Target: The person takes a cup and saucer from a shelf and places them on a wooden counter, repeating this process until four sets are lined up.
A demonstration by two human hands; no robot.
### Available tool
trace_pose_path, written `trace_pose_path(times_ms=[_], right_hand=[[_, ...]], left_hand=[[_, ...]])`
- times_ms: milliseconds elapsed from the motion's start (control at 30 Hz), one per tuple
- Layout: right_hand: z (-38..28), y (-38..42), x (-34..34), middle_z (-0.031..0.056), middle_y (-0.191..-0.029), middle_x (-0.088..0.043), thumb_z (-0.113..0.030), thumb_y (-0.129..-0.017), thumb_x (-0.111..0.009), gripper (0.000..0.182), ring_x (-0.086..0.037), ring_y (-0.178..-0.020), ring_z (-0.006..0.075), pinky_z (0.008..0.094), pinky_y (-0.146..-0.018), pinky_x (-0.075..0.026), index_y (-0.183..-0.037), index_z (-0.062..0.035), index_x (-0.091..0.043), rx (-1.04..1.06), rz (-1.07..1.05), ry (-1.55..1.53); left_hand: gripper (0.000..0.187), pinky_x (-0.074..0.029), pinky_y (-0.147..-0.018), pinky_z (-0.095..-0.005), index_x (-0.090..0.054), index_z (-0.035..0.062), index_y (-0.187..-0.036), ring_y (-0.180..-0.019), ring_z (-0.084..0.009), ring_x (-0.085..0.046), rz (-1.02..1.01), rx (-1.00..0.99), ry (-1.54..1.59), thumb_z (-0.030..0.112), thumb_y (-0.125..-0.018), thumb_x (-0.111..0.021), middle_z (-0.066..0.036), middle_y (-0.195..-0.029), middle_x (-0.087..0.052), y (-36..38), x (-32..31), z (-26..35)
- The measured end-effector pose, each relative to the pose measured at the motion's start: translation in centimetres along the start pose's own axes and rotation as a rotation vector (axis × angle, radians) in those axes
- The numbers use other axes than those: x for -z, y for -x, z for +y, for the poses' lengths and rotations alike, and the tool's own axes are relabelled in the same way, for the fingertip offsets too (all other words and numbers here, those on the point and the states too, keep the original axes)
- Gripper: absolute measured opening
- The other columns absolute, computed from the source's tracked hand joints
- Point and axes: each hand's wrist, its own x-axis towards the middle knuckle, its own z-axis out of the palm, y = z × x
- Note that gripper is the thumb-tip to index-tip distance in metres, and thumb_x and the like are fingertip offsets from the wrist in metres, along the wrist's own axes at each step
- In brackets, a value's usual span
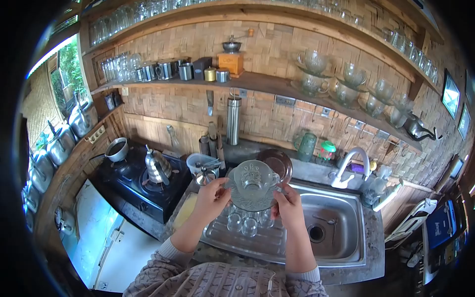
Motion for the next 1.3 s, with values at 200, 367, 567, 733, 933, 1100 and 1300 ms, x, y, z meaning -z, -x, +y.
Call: trace_pose_path(times_ms=[200, 367, 567, 733, 933, 1100, 1300], right_hand=[[2.3, 4.4, 1.5, 0.0069, -0.052, -0.05, -0.007, -0.083, -0.049, 0.037, -0.049, -0.036, 0.0145, 0.0249, -0.033, -0.036, -0.115, 0.0067, -0.039, -0.097, -0.037, 0.071], [5.3, 7.5, 2.8, 0.008, -0.053, -0.051, -0.007, -0.084, -0.048, 0.041, -0.05, -0.037, 0.015, 0.0241, -0.034, -0.038, -0.118, 0.0089, -0.033, -0.182, -0.109, -0.013], [4.4, 9.1, 2.8, 0.0066, -0.055, -0.049, -0.003, -0.084, -0.045, 0.029, -0.048, -0.037, 0.0151, 0.0265, -0.032, -0.038, -0.113, 0.0016, -0.041, -0.169, -0.044, -0.04], [4.2, 10.1, 2.6, 0.006, -0.057, -0.05, -0.004, -0.085, -0.043, 0.029, -0.048, -0.038, 0.0142, 0.0249, -0.035, -0.038, -0.114, 0.0013, -0.042, -0.134, 0.005, -0.033], [5.3, 12.0, 4.1, 0.0066, -0.056, -0.05, -0.002, -0.084, -0.044, 0.031, -0.049, -0.04, 0.014, 0.0256, -0.035, -0.039, -0.114, 0.0017, -0.041, -0.094, 0.096, -0.071], [3.6, 15.1, 5.2, 0.0069, -0.055, -0.05, -0.002, -0.084, -0.044, 0.03, -0.05, -0.041, 0.0143, 0.0256, -0.036, -0.04, -0.114, 0.0027, -0.039, -0.117, 0.277, -0.063], [4.7, 19.9, 7.1, 0.0062, -0.056, -0.052, -0.008, -0.088, -0.046, 0.035, -0.051, -0.043, 0.0136, 0.0245, -0.038, -0.041, -0.12, -0.0009, -0.035, -0.075, 0.424, -0.082]], left_hand=[[0.031, -0.043, -0.047, -0.021, -0.048, -0.0078, -0.107, -0.053, -0.0095, -0.058, -0.125, -0.016, -0.148, 0.006, -0.081, -0.056, -0.008, -0.063, -0.059, 4.5, 0.0, -1.4], [0.029, -0.042, -0.045, -0.0253, -0.052, -0.0048, -0.1, -0.046, -0.0146, -0.054, -0.174, 0.045, -0.083, 0.01, -0.077, -0.061, -0.009, -0.056, -0.056, 8.2, -0.2, -2.7], [0.034, -0.042, -0.044, -0.0234, -0.046, -0.004, -0.11, -0.048, -0.0109, -0.055, -0.241, 0.075, 0.084, 0.009, -0.08, -0.058, -0.008, -0.059, -0.059, 8.5, -0.3, -2.5], [0.036, -0.042, -0.046, -0.0213, -0.044, -0.0044, -0.112, -0.051, -0.0097, -0.057, -0.338, 0.115, 0.132, 0.009, -0.082, -0.057, -0.008, -0.062, -0.061, 7.8, 0.4, -1.1], [0.04, -0.044, -0.049, -0.0206, -0.041, -0.0057, -0.117, -0.054, -0.0083, -0.057, -0.526, 0.133, 0.217, 0.01, -0.083, -0.056, -0.007, -0.062, -0.06, 6.7, -1.6, -2.8], [0.042, -0.045, -0.05, -0.02, -0.039, -0.0067, -0.118, -0.056, -0.0088, -0.058, -0.74, 0.145, 0.248, 0.009, -0.083, -0.056, -0.005, -0.061, -0.058, 6.2, -4.8, -2.3], [0.043, -0.045, -0.05, -0.019, -0.037, -0.0062, -0.121, -0.058, -0.008, -0.056, -0.933, 0.188, 0.438, 0.007, -0.084, -0.055, -0.006, -0.067, -0.057, 7.2, -9.0, -2.0]])
